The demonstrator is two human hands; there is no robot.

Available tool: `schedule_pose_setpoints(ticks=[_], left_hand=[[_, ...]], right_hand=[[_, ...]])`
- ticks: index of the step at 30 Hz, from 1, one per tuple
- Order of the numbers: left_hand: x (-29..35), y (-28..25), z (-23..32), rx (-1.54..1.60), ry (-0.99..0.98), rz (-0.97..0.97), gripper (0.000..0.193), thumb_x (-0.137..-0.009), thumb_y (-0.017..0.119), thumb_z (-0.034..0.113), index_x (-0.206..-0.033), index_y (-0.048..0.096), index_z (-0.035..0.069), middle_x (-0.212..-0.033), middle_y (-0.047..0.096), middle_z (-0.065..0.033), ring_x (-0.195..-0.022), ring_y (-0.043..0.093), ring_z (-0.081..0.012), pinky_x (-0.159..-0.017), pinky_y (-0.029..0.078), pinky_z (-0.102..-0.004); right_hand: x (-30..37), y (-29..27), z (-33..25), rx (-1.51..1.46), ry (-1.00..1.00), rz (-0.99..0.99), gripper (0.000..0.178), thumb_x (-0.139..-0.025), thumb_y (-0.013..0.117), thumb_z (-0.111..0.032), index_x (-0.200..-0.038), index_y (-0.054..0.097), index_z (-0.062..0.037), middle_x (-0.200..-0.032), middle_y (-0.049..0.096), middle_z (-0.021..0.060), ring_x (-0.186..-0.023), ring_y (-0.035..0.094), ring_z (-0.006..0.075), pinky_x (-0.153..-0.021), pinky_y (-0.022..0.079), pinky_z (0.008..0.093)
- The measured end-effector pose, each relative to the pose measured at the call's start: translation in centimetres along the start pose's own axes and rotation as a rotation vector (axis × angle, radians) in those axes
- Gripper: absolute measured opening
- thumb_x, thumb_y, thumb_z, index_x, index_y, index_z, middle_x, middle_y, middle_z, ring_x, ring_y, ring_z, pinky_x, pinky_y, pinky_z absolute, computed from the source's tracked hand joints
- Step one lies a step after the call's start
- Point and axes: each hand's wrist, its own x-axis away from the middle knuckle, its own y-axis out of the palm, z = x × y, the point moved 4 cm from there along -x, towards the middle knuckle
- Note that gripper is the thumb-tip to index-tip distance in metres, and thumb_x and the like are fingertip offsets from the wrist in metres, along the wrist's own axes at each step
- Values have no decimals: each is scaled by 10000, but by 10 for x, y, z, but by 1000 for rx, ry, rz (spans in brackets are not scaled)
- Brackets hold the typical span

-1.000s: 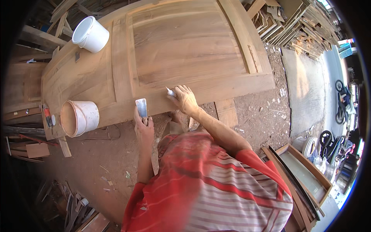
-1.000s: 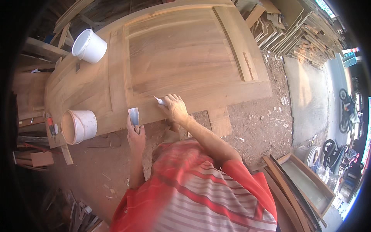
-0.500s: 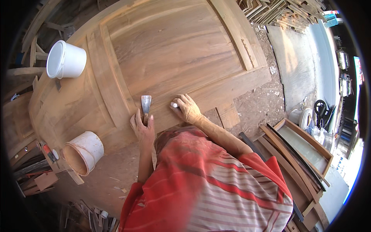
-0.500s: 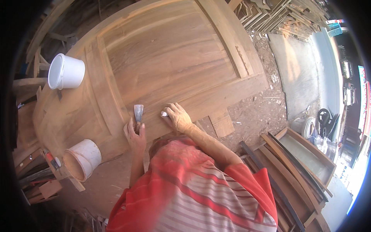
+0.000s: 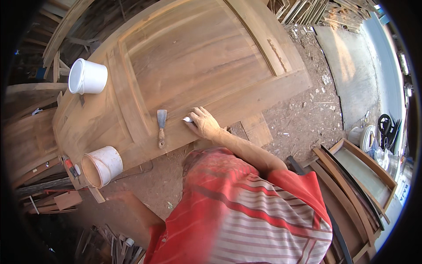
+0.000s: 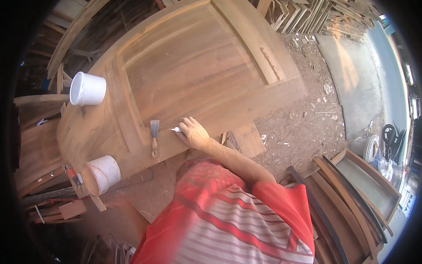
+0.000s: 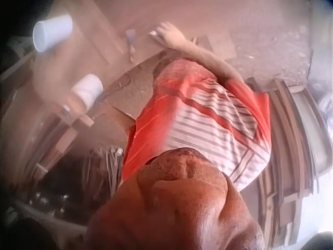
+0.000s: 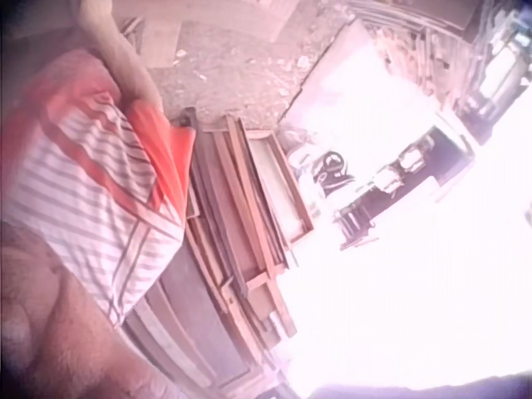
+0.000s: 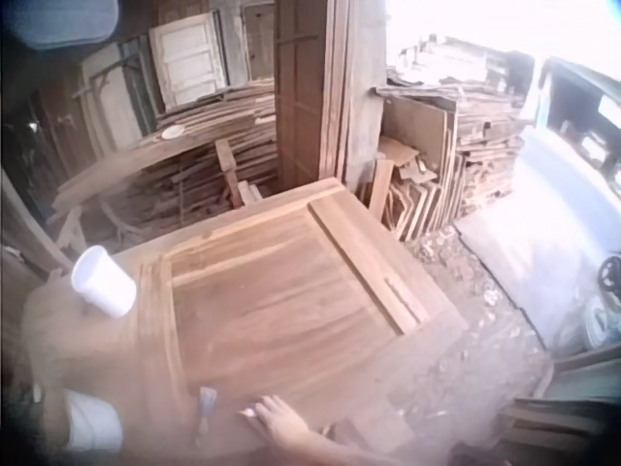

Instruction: The person cleans a wooden door with a brush, scrapes filler along the surface with a putty knife, and opens a tub of wood filler. The person then scoops the filler using the putty knife and applies it along the seams of the wooden door.

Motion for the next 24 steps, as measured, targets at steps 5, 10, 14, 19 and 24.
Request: schedule_pose_setpoints(ticks=[5, 10, 14, 19, 24], left_hand=[[16, 46, 82, -130, -81, -323, 1021, -922, 502, 768, -1683, 193, 161, -1719, 157, -220, -1543, 251, -479, -1225, 247, -680], [0, 68, 69, -282, -143, -341, 695, -1002, 554, 402, -1598, 355, 103, -1629, 305, -182, -1485, 326, -478, -1112, 493, -628], [-6, 57, 61, -143, -185, -325, 616, -1010, 522, 300, -1570, 385, 84, -1604, 341, -173, -1456, 364, -474, -1094, 519, -625], [26, 76, 62, -83, -125, -260, 607, -1043, 483, 304, -1582, 352, 57, -1603, 343, -179, -1451, 376, -473, -1085, 534, -614], [11, 61, 58, -44, -43, -266, 617, -1073, 447, 346, -1600, 312, 54, -1636, 305, -185, -1476, 339, -484, -1107, 524, -618]], right_hand=[[-16, -29, 5, -92, 88, 186, 252, -955, 739, -235, -1139, 689, -69, -1125, 629, 157, -1080, 623, 378, -907, 550, 471], [-61, -54, 46, 49, 258, 235, 268, -956, 747, -270, -1155, 712, -93, -1086, 644, 151, -1068, 632, 380, -905, 544, 474], [-86, -62, 73, 158, 350, 231, 293, -977, 714, -313, -1173, 721, -95, -1094, 650, 145, -1073, 634, 364, -898, 536, 465], [-77, -57, 75, 177, 358, 289, 456, -927, 784, -325, -1276, 669, -56, -1150, 635, 158, -1045, 637, 339, -889, 537, 451], [-25, -27, 24, 36, 583, 149, 464, -910, 799, -282, -1229, 607, -4, -1158, 623, 211, -1050, 642, 399, -898, 540, 483]])
